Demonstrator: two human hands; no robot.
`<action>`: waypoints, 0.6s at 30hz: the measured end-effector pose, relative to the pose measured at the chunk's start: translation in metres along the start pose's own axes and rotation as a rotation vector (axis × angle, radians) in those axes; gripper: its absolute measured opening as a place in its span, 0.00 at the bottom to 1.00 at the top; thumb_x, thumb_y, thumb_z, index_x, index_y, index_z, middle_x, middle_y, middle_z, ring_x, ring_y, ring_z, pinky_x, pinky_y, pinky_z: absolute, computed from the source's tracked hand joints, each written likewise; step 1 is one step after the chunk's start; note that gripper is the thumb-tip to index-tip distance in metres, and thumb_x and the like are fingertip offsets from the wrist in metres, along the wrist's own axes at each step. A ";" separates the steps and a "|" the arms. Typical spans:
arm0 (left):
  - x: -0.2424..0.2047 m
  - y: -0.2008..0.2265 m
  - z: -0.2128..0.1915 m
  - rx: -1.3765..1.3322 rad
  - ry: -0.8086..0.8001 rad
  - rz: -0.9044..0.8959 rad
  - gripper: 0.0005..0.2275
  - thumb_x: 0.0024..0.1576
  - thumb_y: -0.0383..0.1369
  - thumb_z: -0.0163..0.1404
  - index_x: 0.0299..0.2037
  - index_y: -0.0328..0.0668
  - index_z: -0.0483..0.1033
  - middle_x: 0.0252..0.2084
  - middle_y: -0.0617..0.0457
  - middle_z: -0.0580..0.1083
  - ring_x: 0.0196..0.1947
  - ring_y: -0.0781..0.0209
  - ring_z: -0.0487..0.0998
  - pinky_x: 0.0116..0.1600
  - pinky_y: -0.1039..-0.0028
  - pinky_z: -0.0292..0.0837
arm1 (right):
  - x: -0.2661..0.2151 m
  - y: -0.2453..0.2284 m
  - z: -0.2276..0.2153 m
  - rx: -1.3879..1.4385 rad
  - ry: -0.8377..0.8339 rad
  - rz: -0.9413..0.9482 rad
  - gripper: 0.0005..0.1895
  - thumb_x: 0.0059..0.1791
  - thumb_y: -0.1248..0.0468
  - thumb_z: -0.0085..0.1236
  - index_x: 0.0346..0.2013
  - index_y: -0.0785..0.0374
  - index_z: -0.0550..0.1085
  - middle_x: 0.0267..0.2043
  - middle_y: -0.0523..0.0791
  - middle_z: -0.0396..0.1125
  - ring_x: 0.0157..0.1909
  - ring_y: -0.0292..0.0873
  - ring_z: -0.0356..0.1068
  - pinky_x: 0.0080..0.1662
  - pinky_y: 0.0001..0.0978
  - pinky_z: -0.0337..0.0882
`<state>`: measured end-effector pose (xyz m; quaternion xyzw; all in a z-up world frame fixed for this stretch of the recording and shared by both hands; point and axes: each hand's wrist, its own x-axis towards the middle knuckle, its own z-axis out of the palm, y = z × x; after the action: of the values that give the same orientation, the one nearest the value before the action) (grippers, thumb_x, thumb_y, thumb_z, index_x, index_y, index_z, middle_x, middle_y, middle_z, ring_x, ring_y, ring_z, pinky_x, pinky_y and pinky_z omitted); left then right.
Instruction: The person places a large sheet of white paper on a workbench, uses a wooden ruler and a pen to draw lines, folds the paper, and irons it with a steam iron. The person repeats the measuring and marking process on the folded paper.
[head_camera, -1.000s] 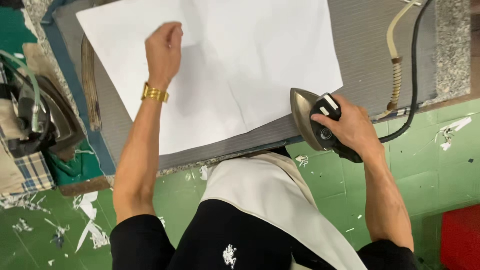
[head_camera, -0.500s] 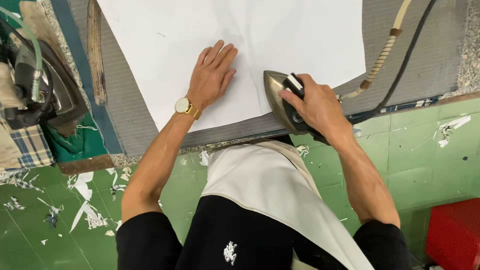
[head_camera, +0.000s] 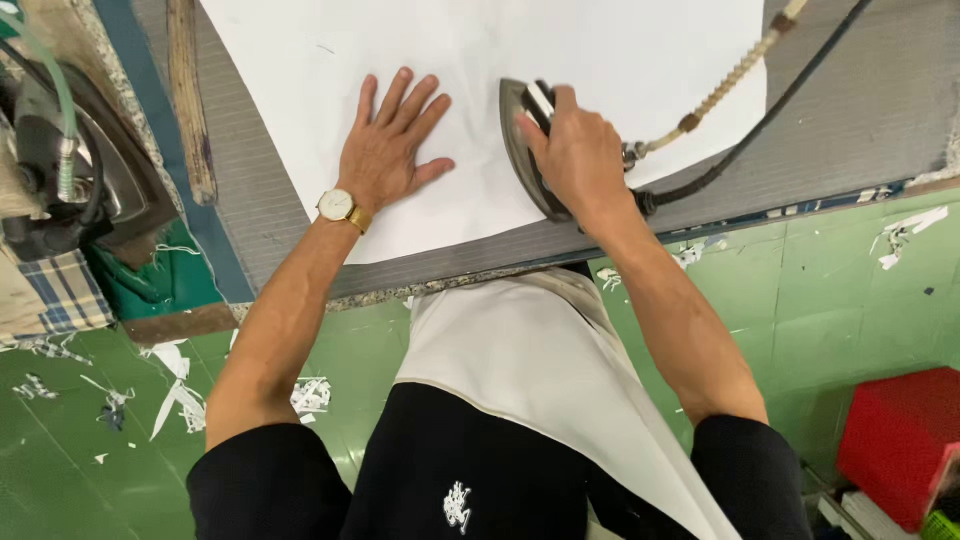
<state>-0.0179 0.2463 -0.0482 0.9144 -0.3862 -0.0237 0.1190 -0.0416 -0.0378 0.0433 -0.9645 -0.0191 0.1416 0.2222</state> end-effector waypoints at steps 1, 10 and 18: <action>-0.001 0.000 0.000 0.007 0.003 -0.008 0.35 0.70 0.62 0.31 0.79 0.48 0.51 0.79 0.52 0.45 0.78 0.45 0.40 0.75 0.36 0.39 | 0.006 0.001 0.003 -0.023 0.026 -0.005 0.24 0.61 0.49 0.50 0.48 0.72 0.66 0.21 0.50 0.67 0.21 0.61 0.66 0.26 0.55 0.67; 0.003 0.002 -0.004 0.004 -0.001 -0.070 0.38 0.67 0.62 0.38 0.78 0.41 0.56 0.79 0.50 0.45 0.77 0.44 0.39 0.74 0.37 0.38 | -0.049 -0.003 0.005 -0.057 -0.077 0.080 0.26 0.59 0.46 0.48 0.49 0.70 0.66 0.22 0.53 0.69 0.24 0.65 0.69 0.29 0.58 0.68; 0.006 0.007 -0.016 -0.053 -0.035 -0.049 0.38 0.69 0.61 0.32 0.77 0.36 0.56 0.79 0.46 0.47 0.76 0.41 0.39 0.73 0.35 0.36 | 0.037 -0.013 0.000 0.047 0.107 0.000 0.21 0.60 0.52 0.54 0.43 0.71 0.66 0.25 0.53 0.71 0.24 0.63 0.71 0.26 0.55 0.68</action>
<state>-0.0163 0.2406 -0.0304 0.9196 -0.3647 -0.0528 0.1360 -0.0055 -0.0224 0.0395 -0.9652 -0.0038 0.0902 0.2455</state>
